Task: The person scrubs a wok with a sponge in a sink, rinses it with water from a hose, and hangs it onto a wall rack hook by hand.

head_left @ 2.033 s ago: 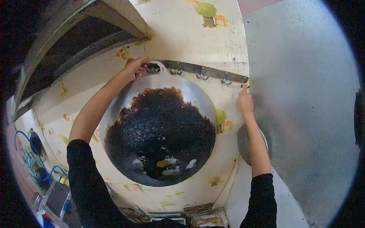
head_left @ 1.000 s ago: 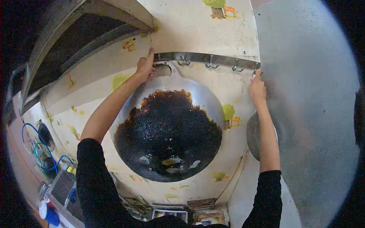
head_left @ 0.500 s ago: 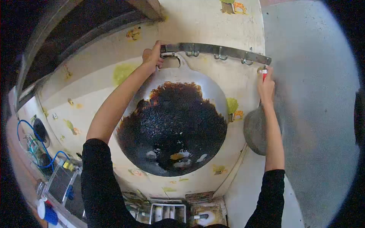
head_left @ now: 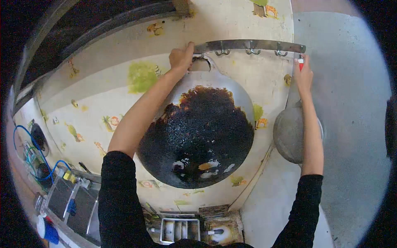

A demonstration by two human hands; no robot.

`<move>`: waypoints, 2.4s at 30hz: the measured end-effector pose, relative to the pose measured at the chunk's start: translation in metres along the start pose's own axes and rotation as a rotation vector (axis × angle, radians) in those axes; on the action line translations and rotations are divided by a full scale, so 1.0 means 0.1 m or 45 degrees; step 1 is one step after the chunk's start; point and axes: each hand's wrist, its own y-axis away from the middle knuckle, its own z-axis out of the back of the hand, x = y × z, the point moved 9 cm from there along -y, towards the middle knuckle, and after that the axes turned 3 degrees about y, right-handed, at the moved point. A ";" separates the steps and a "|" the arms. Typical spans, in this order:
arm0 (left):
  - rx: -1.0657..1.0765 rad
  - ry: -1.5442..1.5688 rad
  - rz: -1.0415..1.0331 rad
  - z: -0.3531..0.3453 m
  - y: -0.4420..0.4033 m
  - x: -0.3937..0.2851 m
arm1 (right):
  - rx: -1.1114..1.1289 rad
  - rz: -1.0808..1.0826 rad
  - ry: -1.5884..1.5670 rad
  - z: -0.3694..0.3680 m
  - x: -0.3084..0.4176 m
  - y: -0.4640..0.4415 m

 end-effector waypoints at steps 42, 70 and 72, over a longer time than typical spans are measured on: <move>0.308 -0.044 -0.306 -0.14 0.03 0.10 | -0.354 0.512 0.003 0.37 1.74 -1.46; 0.171 -0.045 -0.285 -0.03 -0.04 0.19 | -0.376 0.630 0.028 0.32 1.85 -1.54; 0.114 -0.121 -0.258 -0.05 -0.11 0.26 | -0.264 0.500 0.008 0.29 1.84 -1.53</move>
